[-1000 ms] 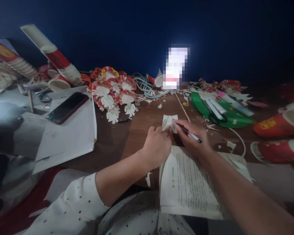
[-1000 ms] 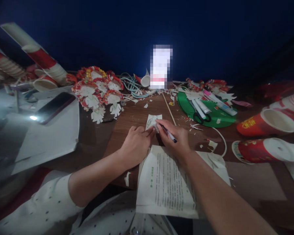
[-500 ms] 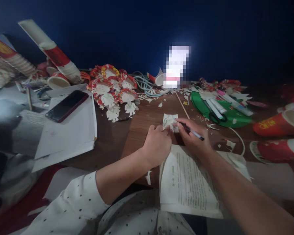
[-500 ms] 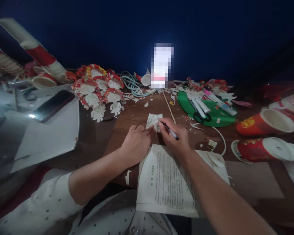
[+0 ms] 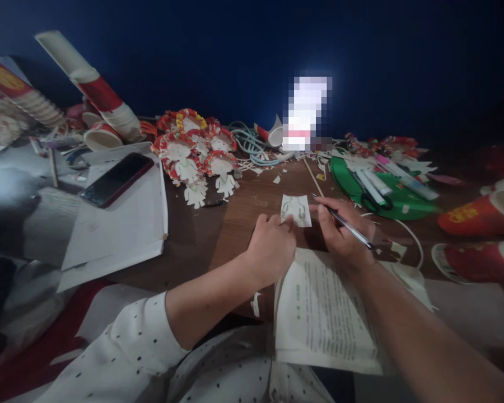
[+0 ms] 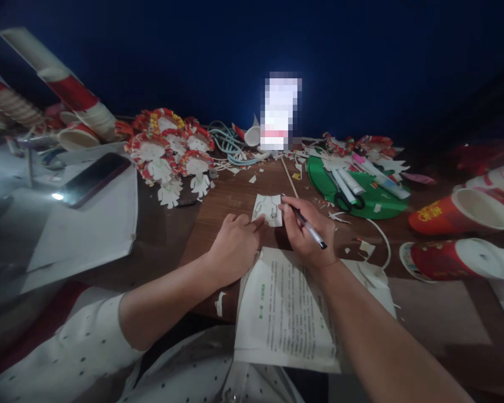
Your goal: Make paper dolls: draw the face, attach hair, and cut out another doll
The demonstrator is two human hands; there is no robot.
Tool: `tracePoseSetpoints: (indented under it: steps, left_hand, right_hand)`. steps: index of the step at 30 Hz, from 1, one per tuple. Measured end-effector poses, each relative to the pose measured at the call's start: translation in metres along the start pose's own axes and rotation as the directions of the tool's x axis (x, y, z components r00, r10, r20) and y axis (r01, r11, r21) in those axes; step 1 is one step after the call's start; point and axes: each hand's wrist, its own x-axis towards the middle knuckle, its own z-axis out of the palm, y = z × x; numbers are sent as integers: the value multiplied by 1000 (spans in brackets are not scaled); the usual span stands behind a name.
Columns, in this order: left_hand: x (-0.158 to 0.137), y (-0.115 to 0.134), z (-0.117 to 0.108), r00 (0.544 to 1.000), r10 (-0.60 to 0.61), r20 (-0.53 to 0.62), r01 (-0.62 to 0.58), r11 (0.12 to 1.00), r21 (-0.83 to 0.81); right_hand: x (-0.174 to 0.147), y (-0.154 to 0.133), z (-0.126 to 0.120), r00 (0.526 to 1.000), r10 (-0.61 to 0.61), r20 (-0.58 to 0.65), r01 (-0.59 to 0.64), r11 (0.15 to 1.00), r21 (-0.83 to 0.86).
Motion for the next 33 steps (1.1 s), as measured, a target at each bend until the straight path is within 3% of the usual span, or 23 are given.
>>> tracePoseSetpoints:
  steps: [6,16,22,29,33]
  left_hand:
    - [0,0,1,1000,3,-12,-3,1000,3]
    - [0,1,-2,1000,4,5,-4,1000,27]
    - [0,0,-2,1000,-1,6,1,1000,26]
    - [-2,-2,-1,1000,1,3,-1,1000,12]
    - [-3,-2,1,998,-34,-54,32,999,-29]
  right_hand:
    - [0,1,0,1000,5,30,-7,999,48]
    - [-4,9,9,972,64,224,-87,992,94]
    - [-5,12,11,961,135,240,-147,989,32]
    - [-5,10,12,965,138,222,-137,990,-20]
    - [-6,13,13,971,118,206,-119,993,-4]
